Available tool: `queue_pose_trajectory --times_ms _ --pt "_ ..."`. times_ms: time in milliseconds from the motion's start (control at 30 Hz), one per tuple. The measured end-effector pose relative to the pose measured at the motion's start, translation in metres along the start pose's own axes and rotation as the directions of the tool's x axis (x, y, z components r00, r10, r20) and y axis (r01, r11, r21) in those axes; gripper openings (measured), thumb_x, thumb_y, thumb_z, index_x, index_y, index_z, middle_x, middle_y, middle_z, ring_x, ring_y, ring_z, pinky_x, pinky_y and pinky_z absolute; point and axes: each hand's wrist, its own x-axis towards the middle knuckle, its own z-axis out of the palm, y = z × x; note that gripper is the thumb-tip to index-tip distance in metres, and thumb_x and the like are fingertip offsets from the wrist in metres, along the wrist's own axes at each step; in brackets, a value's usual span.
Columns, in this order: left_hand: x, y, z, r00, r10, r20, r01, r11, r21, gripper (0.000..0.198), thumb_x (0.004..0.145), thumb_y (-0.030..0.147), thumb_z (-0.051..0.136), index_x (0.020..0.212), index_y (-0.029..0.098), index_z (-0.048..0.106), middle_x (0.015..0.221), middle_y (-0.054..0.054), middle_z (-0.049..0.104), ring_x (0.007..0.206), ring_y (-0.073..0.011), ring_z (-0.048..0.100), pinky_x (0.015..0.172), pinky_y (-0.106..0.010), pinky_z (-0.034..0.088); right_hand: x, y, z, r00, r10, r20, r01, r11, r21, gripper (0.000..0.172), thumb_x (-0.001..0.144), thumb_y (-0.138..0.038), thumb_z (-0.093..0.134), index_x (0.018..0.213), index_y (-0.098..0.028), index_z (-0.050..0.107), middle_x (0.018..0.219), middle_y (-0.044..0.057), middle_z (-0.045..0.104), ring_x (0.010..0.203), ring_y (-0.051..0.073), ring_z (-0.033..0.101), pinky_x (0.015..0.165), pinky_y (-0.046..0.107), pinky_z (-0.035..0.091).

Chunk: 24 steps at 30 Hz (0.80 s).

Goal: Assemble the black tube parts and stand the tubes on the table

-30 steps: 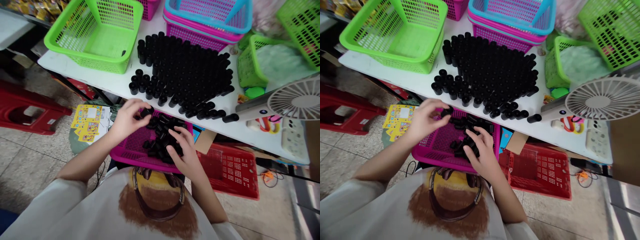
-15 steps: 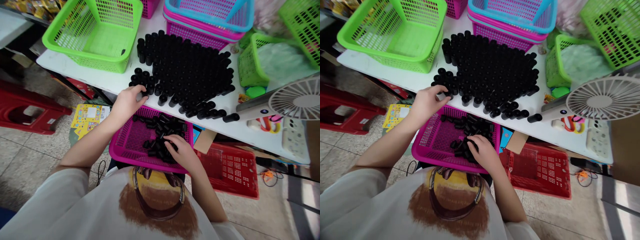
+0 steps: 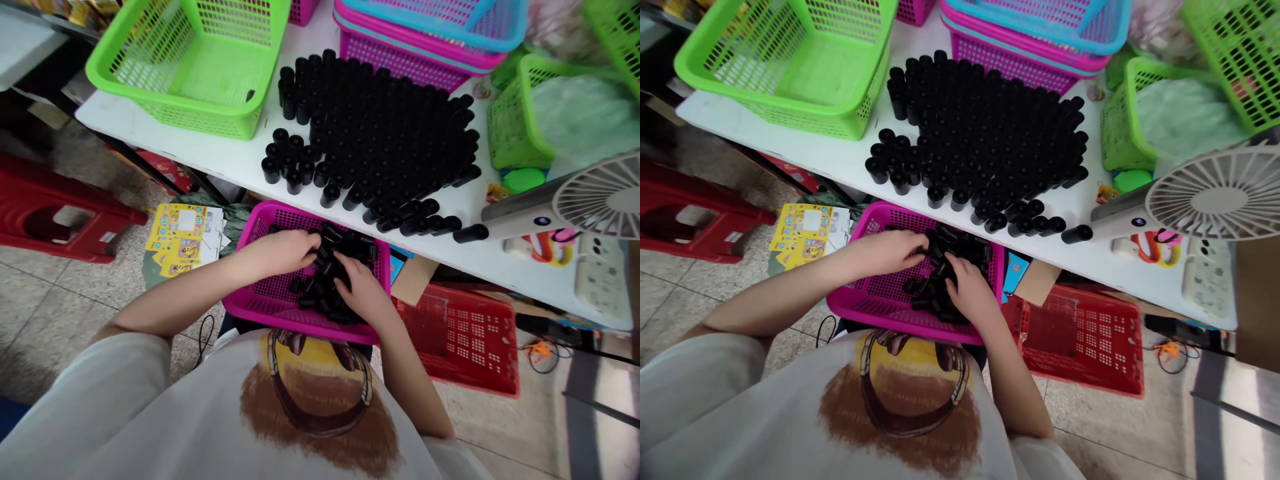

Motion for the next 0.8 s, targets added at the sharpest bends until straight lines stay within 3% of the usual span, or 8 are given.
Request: queue_pose_trajectory --times_ms 67,133,300,467,567,633,733,800 --pt "0.009 0.001 0.021 0.975 -0.065 0.212 0.063 0.998 0.015 0.036 0.100 0.030 0.058 0.130 0.010 0.064 0.124 -0.022 0.072 0.110 -0.0336 0.074 0.097 -0.043 0.056 0.004 -0.002 0.005 0.994 -0.048 0.100 0.058 0.993 -0.099 0.068 0.095 -0.010 0.049 0.161 -0.020 0.045 0.161 0.015 0.054 0.131 0.034 0.060 0.115 0.057 0.051" --pt "0.015 0.003 0.044 0.957 -0.076 0.280 0.081 0.997 -0.005 0.049 0.092 0.034 0.071 0.133 0.008 0.063 0.132 -0.025 0.069 0.114 -0.0349 0.073 0.098 -0.041 0.056 0.007 -0.008 0.009 0.977 -0.049 0.207 0.093 0.974 -0.208 0.070 0.090 -0.004 0.048 0.158 -0.023 0.051 0.168 0.013 0.047 0.128 0.035 0.060 0.110 0.056 0.053" --pt "0.016 0.004 0.083 0.946 -0.032 0.323 0.071 0.992 -0.109 0.053 0.088 0.028 0.073 0.135 0.009 0.060 0.128 -0.021 0.072 0.107 -0.0315 0.075 0.093 -0.037 0.058 0.009 -0.021 0.008 0.965 0.059 0.255 0.035 0.937 -0.349 0.070 0.081 -0.004 0.059 0.150 -0.014 0.059 0.153 0.024 0.055 0.130 0.042 0.055 0.104 0.056 0.055" --pt "0.009 -0.002 0.083 0.947 0.029 0.320 0.039 0.978 -0.204 0.041 0.079 0.015 0.072 0.119 0.012 0.064 0.108 -0.014 0.078 0.091 -0.0278 0.074 0.079 -0.034 0.058 0.009 -0.018 0.000 0.953 0.019 0.303 0.071 0.956 -0.284 0.050 0.081 -0.004 0.060 0.129 -0.013 0.068 0.120 0.018 0.073 0.123 0.038 0.058 0.103 0.050 0.056" --pt "0.001 -0.006 0.067 0.959 0.032 0.281 0.037 0.971 -0.238 0.034 0.083 0.015 0.068 0.116 0.014 0.063 0.107 -0.012 0.078 0.092 -0.0276 0.074 0.081 -0.035 0.057 0.004 -0.008 -0.001 0.968 -0.041 0.246 0.073 0.990 -0.119 0.049 0.086 -0.005 0.056 0.132 -0.018 0.066 0.123 0.013 0.073 0.120 0.031 0.063 0.107 0.048 0.056" --pt "-0.006 -0.008 0.052 0.977 0.034 0.209 0.028 0.957 -0.288 0.029 0.089 0.021 0.066 0.118 0.017 0.061 0.110 -0.010 0.077 0.097 -0.0273 0.074 0.086 -0.037 0.057 -0.002 -0.003 0.000 0.992 -0.058 0.115 0.050 0.996 0.069 0.046 0.092 -0.013 0.058 0.137 -0.022 0.064 0.131 0.012 0.069 0.121 0.028 0.067 0.109 0.047 0.056" --pt "-0.021 -0.007 0.035 0.998 0.041 -0.045 -0.059 0.843 -0.534 0.044 0.094 0.030 0.068 0.135 0.020 0.054 0.121 -0.008 0.075 0.114 -0.0256 0.073 0.097 -0.036 0.056 -0.013 -0.003 0.002 0.995 0.013 -0.101 0.020 0.947 0.320 0.046 0.097 -0.031 0.065 0.142 -0.028 0.062 0.133 0.011 0.066 0.120 0.027 0.070 0.104 0.045 0.060" --pt "-0.030 -0.003 0.028 0.975 0.012 -0.223 -0.164 0.717 -0.678 0.051 0.094 0.031 0.070 0.142 0.023 0.052 0.126 -0.006 0.075 0.119 -0.0226 0.072 0.102 -0.035 0.056 -0.020 -0.010 0.001 0.976 0.064 -0.209 0.050 0.865 0.500 0.052 0.098 -0.036 0.068 0.149 -0.033 0.055 0.130 0.010 0.068 0.119 0.026 0.071 0.099 0.043 0.062"
